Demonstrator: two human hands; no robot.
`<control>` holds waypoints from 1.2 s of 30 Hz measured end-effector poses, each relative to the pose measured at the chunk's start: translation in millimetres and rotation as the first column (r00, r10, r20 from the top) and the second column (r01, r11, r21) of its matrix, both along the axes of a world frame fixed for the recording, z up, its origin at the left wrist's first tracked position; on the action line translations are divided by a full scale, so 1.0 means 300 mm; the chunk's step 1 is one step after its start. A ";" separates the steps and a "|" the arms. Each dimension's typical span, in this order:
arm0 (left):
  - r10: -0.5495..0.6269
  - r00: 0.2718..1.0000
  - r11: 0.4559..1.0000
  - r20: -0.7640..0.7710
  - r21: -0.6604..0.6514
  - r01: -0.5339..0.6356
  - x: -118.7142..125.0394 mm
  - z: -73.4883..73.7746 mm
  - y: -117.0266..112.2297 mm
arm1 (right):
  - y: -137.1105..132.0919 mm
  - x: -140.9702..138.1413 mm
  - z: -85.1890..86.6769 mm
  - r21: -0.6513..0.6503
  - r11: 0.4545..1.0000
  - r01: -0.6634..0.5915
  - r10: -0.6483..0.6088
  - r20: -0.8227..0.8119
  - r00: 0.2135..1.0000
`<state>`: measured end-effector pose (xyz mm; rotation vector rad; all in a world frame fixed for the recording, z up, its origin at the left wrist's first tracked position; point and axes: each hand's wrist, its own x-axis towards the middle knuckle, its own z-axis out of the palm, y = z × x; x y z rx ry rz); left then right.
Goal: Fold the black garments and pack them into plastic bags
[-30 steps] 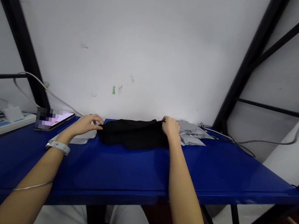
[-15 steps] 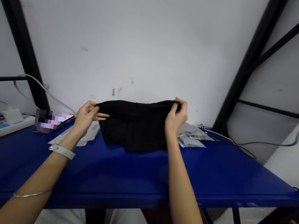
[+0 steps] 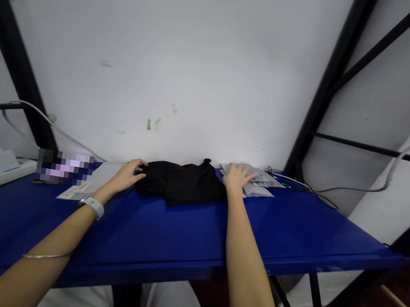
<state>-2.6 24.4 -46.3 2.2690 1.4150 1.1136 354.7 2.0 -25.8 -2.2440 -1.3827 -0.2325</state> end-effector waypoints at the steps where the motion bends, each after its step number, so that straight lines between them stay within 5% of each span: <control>1: -0.030 0.998 1.000 -0.057 0.007 0.030 0.002 -0.002 -0.001 | -0.008 0.016 -0.007 -0.054 0.998 0.036 -0.037 -0.003 0.999; 7: -0.090 0.968 0.996 -0.235 -0.007 0.090 0.009 -0.002 -0.014 | -0.030 0.040 -0.028 -0.007 0.995 0.104 -0.104 -0.068 0.992; 14: -0.072 0.966 0.997 -0.247 0.004 0.075 0.007 0.001 -0.017 | -0.057 0.048 0.059 0.180 0.982 0.053 -0.005 -0.254 0.967; 18: -0.067 0.972 0.997 -0.225 0.023 0.074 0.008 -0.001 -0.010 | -0.052 -0.047 0.122 0.420 0.907 -0.041 0.164 -0.262 0.951; 21: -0.069 0.974 0.996 -0.213 0.034 0.078 0.007 0.002 -0.010 | -0.047 -0.176 0.129 0.549 0.792 -0.265 0.382 -0.108 0.918; 23: -0.061 0.977 0.997 -0.205 0.039 0.070 0.006 0.005 -0.013 | -0.049 -0.256 0.106 0.506 0.714 -0.483 0.544 0.034 0.839; 26: -0.037 0.981 0.998 -0.193 0.045 0.047 0.007 0.007 -0.018 | -0.058 -0.330 0.053 0.235 0.627 -0.743 0.734 0.143 0.664; 31: 0.002 0.980 1.000 -0.200 0.026 0.003 0.009 0.018 -0.035 | -0.070 -0.353 0.005 -0.065 0.648 -0.759 0.757 0.161 0.633; 36: -0.035 0.985 0.992 -0.170 0.111 0.054 0.047 0.037 -0.066 | -0.061 -0.357 0.022 -0.014 0.649 -0.761 0.759 0.078 0.646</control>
